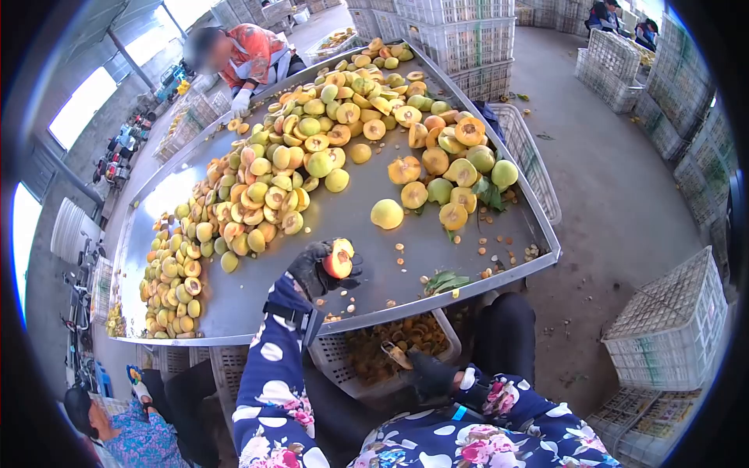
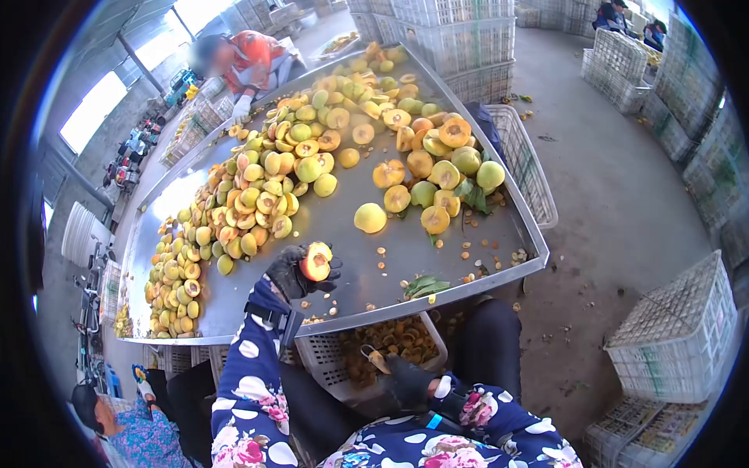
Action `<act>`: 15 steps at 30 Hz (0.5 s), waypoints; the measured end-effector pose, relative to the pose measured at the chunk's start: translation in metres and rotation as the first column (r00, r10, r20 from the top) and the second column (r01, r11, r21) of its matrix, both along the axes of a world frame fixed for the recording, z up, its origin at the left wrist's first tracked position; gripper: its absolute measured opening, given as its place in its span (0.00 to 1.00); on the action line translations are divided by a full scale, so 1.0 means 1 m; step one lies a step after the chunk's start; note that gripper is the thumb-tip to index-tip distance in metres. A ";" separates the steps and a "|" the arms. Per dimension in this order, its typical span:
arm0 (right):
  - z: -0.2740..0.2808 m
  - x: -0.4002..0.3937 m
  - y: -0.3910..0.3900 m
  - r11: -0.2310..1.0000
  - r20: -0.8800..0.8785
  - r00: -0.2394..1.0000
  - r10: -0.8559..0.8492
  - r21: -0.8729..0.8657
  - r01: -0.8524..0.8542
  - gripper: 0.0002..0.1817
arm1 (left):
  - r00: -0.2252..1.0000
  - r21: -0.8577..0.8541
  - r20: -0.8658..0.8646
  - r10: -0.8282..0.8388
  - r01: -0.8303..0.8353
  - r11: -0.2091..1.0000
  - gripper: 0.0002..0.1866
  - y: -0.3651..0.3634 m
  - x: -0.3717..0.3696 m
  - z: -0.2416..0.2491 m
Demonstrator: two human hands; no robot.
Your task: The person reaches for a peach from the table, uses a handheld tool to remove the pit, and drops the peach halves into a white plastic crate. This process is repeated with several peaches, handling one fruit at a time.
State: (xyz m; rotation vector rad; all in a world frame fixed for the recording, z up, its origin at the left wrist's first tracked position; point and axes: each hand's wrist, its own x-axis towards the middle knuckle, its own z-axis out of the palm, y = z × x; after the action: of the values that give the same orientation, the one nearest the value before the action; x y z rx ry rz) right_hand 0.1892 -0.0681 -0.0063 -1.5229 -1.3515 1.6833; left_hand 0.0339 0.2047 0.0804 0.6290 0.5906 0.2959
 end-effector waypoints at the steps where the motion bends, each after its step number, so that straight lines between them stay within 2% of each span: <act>1: -0.006 -0.002 -0.003 0.990 0.030 0.999 -0.015 0.144 0.010 0.14 | 0.997 -0.066 0.026 0.073 -0.071 0.995 0.26 -0.017 -0.008 0.016; 2: -0.003 -0.001 -0.004 0.988 -0.035 0.999 0.005 0.153 0.001 0.14 | 0.983 -0.059 0.072 0.168 -0.164 0.985 0.29 -0.033 -0.015 0.023; 3: 0.003 0.001 -0.005 0.987 -0.097 0.995 0.025 0.160 -0.009 0.14 | 0.968 -0.062 0.172 0.184 -0.176 0.982 0.30 -0.051 -0.023 0.032; 4: 0.009 0.003 -0.004 0.986 -0.157 0.987 0.045 0.168 -0.018 0.13 | 0.963 -0.023 0.119 0.244 -0.243 0.970 0.28 -0.066 -0.026 0.040; 5: 0.016 0.004 -0.004 0.996 -0.215 0.976 0.031 0.089 -0.012 0.13 | 0.951 0.017 0.069 0.302 -0.304 0.953 0.26 -0.079 -0.029 0.044; 6: 0.023 0.006 -0.004 1.000 -0.269 0.963 0.010 0.008 -0.008 0.13 | 0.944 0.104 0.070 0.321 -0.327 0.939 0.31 -0.091 -0.035 0.042; 9: 0.047 0.010 -0.007 0.987 -0.513 0.851 -0.112 -0.157 0.035 0.13 | 0.887 -0.214 0.247 0.391 -0.343 0.915 0.36 -0.124 -0.042 0.043; 11: 0.063 0.011 -0.009 0.973 -0.649 0.734 -0.198 -0.222 0.066 0.12 | 0.851 -0.237 0.298 0.431 -0.372 0.898 0.38 -0.139 -0.045 0.037; 12: 0.075 0.010 -0.010 0.989 -0.527 0.838 -0.144 -0.097 0.109 0.12 | 0.833 -0.235 0.317 0.454 -0.395 0.888 0.38 -0.147 -0.043 0.035; 15: 0.093 0.007 -0.013 0.992 -0.499 0.857 -0.126 -0.062 0.110 0.12 | 0.740 -0.254 0.345 0.577 -0.519 0.817 0.35 -0.170 -0.030 0.035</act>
State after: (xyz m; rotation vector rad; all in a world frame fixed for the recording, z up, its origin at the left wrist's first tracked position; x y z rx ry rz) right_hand 0.1965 -0.0807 0.0871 -1.0435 -0.9360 1.8563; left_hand 0.0036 0.0349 0.1152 0.2203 0.3724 0.9197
